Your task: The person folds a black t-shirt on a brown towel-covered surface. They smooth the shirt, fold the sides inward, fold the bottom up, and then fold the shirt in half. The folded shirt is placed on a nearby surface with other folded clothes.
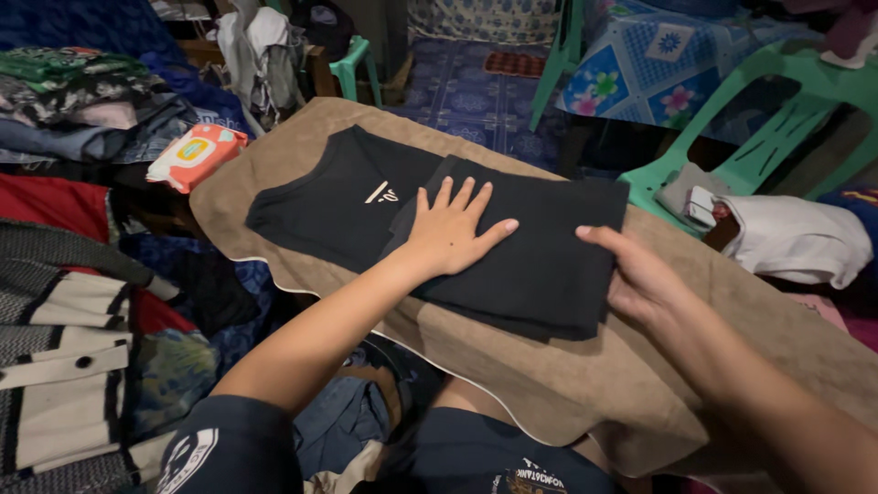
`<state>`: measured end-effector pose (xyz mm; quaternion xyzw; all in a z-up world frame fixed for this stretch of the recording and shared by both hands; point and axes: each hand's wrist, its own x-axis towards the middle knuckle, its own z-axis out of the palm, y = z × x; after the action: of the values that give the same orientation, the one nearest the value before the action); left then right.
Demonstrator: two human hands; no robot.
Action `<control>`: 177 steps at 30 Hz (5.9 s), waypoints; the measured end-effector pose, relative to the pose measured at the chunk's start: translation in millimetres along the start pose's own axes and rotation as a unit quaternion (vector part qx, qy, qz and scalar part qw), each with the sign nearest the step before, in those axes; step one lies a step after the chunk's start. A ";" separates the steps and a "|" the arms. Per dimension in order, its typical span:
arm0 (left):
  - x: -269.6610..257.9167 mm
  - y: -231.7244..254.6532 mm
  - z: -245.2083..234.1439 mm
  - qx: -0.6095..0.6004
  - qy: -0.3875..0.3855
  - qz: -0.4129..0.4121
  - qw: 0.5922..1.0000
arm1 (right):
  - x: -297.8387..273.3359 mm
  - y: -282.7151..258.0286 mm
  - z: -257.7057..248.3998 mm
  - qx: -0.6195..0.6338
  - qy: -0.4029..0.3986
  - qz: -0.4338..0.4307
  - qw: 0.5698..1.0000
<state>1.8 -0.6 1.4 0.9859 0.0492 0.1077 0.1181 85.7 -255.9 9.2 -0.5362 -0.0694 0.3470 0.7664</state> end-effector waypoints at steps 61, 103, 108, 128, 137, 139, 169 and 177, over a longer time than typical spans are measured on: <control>58.0 -105.0 37.9 -0.817 -0.167 -0.230 0.502 | 75.9 -15.1 47.1 -0.757 0.088 -0.255 0.595; 73.4 -31.9 -2.0 0.125 -0.023 -0.070 0.989 | 104.6 1.6 29.1 -0.756 0.153 -0.209 0.601; 63.5 -18.9 9.9 0.225 0.035 -0.035 0.973 | 60.9 28.3 40.0 -0.776 0.104 -0.326 0.530; 30.3 -18.8 -5.5 0.046 -0.029 -0.071 0.996 | 13.2 42.9 56.6 -0.758 0.136 -0.280 0.573; 39.3 -39.2 0.4 0.164 0.026 -0.097 0.981 | 30.4 33.1 44.5 -0.721 0.161 -0.211 0.640; 41.0 -38.7 5.2 0.287 0.131 -0.054 0.947 | 43.5 24.6 33.4 -0.673 0.172 -0.190 0.693; 11.3 4.6 -5.2 -0.241 0.192 0.249 0.918 | 74.1 -27.0 20.9 -0.083 -0.033 -0.085 0.992; 49.2 2.1 -7.7 -0.507 -0.308 0.150 0.791 | 61.9 -141.2 55.5 -0.438 -0.094 -0.319 0.835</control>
<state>48.0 5.2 19.0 0.7605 -0.1998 -0.1758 0.5923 170.0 -201.5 138.7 -0.7289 -0.4527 0.0657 0.5094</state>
